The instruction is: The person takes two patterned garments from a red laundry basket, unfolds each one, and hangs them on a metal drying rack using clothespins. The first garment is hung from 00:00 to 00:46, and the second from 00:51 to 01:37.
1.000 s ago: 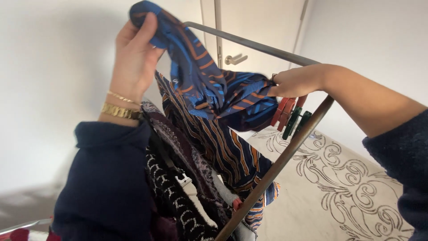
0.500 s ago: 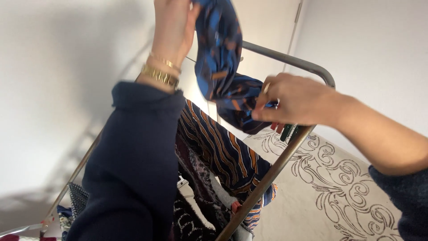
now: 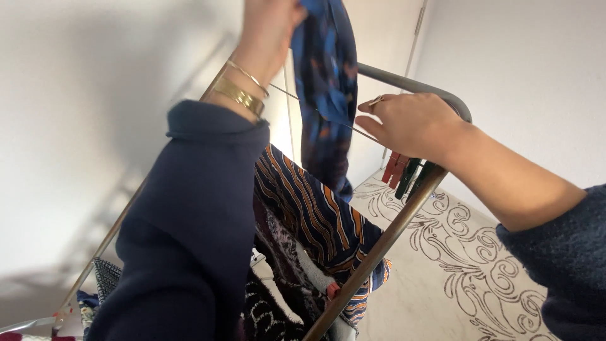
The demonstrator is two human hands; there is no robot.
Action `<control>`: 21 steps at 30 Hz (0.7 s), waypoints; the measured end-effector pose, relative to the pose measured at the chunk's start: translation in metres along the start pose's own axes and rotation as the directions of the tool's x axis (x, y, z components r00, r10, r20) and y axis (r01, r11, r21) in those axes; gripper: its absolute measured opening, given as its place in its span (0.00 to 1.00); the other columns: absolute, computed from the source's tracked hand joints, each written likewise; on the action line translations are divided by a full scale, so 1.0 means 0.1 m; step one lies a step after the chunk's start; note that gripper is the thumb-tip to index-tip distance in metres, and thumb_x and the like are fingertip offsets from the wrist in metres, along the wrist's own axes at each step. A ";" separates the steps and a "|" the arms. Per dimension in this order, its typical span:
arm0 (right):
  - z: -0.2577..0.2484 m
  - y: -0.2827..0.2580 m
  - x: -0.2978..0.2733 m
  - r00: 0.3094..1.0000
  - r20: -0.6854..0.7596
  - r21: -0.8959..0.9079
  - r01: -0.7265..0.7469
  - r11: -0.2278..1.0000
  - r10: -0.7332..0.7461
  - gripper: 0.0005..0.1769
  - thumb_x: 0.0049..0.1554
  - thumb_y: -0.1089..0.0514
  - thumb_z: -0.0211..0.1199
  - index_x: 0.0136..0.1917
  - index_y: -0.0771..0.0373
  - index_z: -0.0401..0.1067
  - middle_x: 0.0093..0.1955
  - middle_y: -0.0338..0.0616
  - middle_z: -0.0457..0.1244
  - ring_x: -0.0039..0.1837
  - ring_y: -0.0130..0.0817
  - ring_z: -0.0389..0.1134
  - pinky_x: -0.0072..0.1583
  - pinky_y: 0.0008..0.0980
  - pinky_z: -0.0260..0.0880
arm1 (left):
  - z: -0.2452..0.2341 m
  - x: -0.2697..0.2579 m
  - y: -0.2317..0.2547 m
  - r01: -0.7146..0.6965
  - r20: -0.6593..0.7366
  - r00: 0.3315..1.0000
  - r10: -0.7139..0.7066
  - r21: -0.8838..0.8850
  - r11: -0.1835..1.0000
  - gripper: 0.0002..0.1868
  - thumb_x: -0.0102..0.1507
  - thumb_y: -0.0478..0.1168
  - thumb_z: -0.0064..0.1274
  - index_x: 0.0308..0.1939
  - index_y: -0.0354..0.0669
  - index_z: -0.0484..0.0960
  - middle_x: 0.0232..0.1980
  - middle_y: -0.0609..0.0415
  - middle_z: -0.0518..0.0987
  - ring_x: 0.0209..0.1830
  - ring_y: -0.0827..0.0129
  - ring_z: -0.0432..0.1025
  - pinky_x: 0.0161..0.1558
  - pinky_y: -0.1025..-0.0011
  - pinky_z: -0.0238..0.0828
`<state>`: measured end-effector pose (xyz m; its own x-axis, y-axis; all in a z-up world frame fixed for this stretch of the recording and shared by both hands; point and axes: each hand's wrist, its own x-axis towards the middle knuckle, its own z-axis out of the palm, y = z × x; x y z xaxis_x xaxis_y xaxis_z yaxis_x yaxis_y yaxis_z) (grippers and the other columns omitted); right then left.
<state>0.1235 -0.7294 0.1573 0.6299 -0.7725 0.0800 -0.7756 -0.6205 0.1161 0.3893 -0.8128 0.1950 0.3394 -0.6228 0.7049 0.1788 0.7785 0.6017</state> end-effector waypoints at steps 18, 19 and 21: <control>-0.10 0.14 0.13 0.962 -0.235 0.630 0.040 0.776 0.141 0.33 0.56 0.50 0.68 0.73 0.55 0.65 0.68 0.44 0.64 0.37 0.36 0.74 0.34 0.35 0.72 | 0.17 -0.98 -0.05 -0.109 0.516 0.799 -0.309 0.630 0.769 0.11 0.65 0.43 0.56 0.51 0.50 0.85 0.47 0.62 0.85 0.49 0.73 0.77 0.53 0.74 0.72; -0.11 0.13 0.16 0.962 -0.235 0.631 0.039 0.775 0.142 0.33 0.56 0.50 0.68 0.73 0.55 0.65 0.68 0.44 0.64 0.37 0.36 0.74 0.34 0.35 0.72 | 0.19 -0.97 -0.03 -0.109 0.516 0.798 -0.310 0.630 0.769 0.11 0.65 0.43 0.56 0.51 0.50 0.85 0.47 0.62 0.85 0.49 0.73 0.77 0.53 0.74 0.72; -0.12 0.12 0.21 0.973 -0.172 0.640 -0.009 0.768 0.155 0.31 0.56 0.50 0.69 0.71 0.53 0.65 0.67 0.41 0.66 0.35 0.37 0.73 0.32 0.34 0.66 | 0.24 -0.95 0.01 -0.051 0.525 0.784 -0.331 0.586 0.809 0.12 0.65 0.44 0.58 0.50 0.48 0.85 0.46 0.62 0.84 0.48 0.74 0.76 0.52 0.76 0.72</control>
<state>0.1278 -0.7513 0.1726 0.4994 -0.8245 0.2661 -0.6273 -0.5560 -0.5453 0.3348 -0.7543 0.1376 -0.2773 -0.7872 0.5508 -0.4138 0.6153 0.6710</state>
